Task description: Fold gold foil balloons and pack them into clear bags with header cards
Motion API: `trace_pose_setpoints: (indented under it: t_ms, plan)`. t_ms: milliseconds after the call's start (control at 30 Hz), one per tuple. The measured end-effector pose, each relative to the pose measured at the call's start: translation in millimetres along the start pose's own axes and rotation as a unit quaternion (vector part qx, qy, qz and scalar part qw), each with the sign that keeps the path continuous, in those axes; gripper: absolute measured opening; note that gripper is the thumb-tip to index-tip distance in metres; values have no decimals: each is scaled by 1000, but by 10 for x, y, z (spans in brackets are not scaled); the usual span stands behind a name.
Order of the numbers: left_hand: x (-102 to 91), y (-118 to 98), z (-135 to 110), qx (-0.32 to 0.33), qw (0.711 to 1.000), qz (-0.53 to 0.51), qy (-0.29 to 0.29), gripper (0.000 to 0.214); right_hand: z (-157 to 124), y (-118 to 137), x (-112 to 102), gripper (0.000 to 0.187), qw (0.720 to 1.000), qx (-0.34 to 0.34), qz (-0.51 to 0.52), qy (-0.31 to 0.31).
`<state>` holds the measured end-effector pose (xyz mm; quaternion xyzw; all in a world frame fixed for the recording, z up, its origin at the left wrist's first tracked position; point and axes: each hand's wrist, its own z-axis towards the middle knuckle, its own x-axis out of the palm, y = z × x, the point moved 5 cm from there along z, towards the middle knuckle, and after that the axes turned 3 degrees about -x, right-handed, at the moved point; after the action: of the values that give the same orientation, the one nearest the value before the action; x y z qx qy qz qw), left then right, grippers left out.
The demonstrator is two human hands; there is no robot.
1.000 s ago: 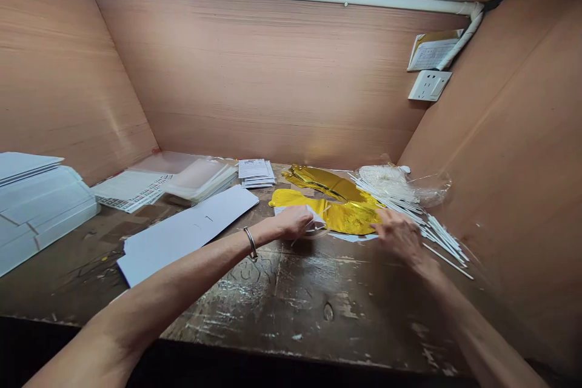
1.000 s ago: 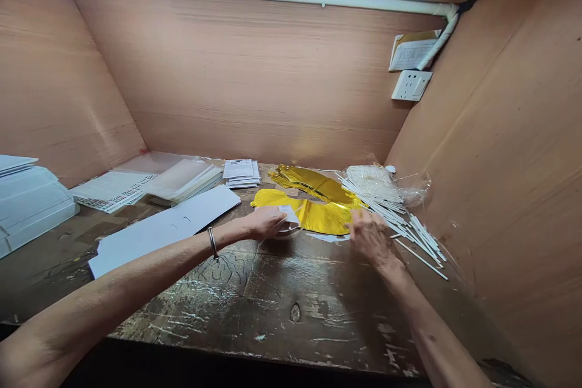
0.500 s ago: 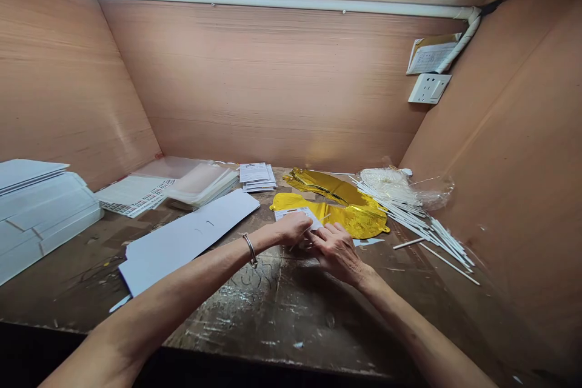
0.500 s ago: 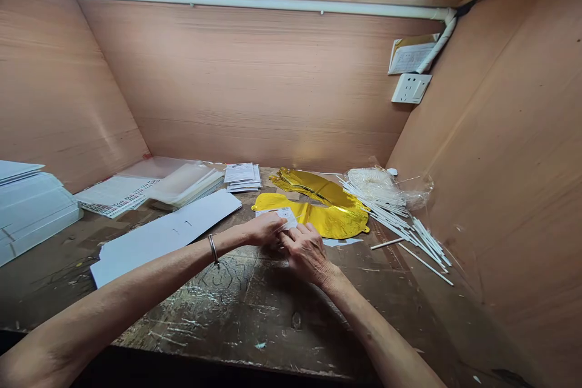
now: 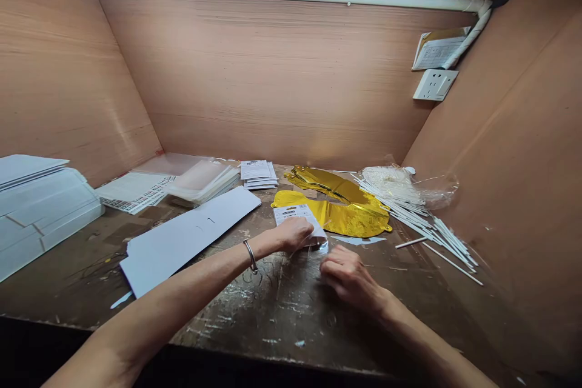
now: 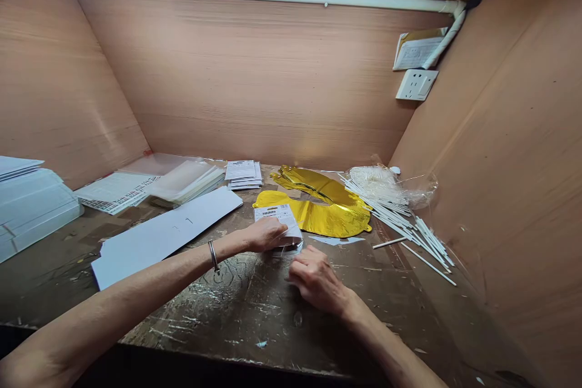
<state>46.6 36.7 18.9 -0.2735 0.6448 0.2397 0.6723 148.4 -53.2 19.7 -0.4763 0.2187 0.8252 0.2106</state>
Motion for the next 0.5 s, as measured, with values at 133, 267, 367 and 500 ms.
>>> trace_pose_setpoints:
  t_ms: [133,267,367,500]
  plan:
    - [15,-13,-63,10,1000,-3,-5,62,-400,-266,-504,14,994,99,22,-36]
    - [4,-35,-42,9,1000,-11,-9,59,-435,-338,-589,19,983,65,-168,-39]
    - [-17,-63,-11,3,1000,-4,3,51,-153,-177,-216,26,978,3,-209,15]
    - [-2,-81,-24,-5,998,42,42,22,243,-20,294,23,960,-81,-253,90]
